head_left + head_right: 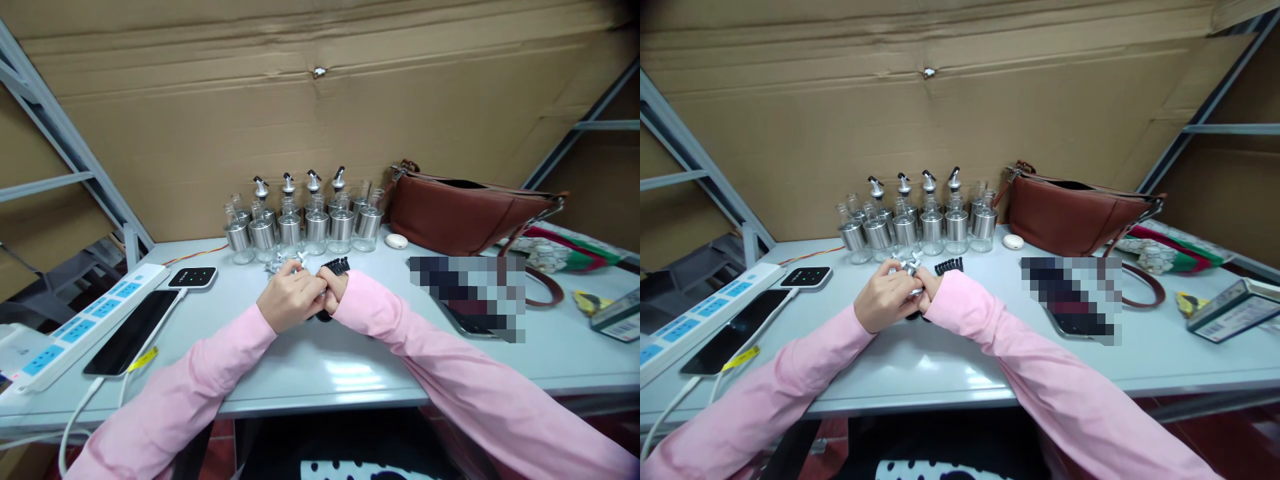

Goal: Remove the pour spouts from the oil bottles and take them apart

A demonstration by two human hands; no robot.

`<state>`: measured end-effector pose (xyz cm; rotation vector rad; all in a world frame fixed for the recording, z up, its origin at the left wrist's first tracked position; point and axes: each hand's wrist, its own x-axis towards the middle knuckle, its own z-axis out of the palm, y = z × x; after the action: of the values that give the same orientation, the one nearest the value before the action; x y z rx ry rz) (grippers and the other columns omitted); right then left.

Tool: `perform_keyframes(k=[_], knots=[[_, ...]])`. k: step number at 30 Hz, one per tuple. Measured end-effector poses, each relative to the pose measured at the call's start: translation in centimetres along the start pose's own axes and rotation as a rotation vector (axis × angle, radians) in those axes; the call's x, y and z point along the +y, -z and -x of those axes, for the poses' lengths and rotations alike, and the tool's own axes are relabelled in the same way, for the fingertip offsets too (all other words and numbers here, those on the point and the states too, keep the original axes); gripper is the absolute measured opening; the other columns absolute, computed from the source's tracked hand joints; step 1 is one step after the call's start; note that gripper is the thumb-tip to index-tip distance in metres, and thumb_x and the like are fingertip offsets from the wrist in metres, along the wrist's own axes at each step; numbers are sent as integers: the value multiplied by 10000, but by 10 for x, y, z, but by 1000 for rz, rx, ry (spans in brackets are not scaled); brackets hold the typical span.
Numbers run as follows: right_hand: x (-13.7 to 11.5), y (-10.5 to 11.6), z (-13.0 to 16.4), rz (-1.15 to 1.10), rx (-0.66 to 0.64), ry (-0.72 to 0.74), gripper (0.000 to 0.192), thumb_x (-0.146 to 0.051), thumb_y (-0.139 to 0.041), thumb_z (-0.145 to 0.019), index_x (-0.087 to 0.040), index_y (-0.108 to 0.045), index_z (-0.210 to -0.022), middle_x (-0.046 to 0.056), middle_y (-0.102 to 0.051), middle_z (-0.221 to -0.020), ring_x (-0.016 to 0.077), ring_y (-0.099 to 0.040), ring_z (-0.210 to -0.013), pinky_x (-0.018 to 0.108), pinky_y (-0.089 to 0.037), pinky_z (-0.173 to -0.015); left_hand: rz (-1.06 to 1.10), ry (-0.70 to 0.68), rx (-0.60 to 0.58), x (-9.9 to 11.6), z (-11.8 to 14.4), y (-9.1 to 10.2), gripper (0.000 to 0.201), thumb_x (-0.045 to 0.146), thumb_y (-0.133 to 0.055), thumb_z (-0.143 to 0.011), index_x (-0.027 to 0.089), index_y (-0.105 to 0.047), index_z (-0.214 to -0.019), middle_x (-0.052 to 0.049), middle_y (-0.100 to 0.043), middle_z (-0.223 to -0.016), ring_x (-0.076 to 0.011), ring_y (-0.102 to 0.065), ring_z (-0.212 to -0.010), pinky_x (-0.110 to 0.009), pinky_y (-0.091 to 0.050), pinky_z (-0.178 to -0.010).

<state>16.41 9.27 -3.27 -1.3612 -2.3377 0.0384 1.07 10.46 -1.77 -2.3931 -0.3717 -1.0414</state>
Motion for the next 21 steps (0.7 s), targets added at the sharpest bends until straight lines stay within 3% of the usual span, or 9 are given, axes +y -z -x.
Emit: perform_keyframes(k=[9, 21], knots=[[-1, 14, 3, -79, 13, 67, 174, -208, -343, -789, -163, -475, -893, -56, -362, -492, 91, -298, -411, 198, -209, -452, 56, 42, -8, 0, -1, 4, 122, 132, -449, -860, 155, -530, -771, 29, -622, -605, -98, -514, -529, -300, -349, -691], [-2, 21, 6, -83, -11, 52, 150, -208, -347, -781, -164, -435, -895, -56, -308, -505, 99, -304, -427, 203, -220, -455, -24, -16, 42, -2, -1, 5, 108, 154, -461, -871, 148, -567, -850, 37, -557, -544, -101, -484, -526, -277, -373, -679]])
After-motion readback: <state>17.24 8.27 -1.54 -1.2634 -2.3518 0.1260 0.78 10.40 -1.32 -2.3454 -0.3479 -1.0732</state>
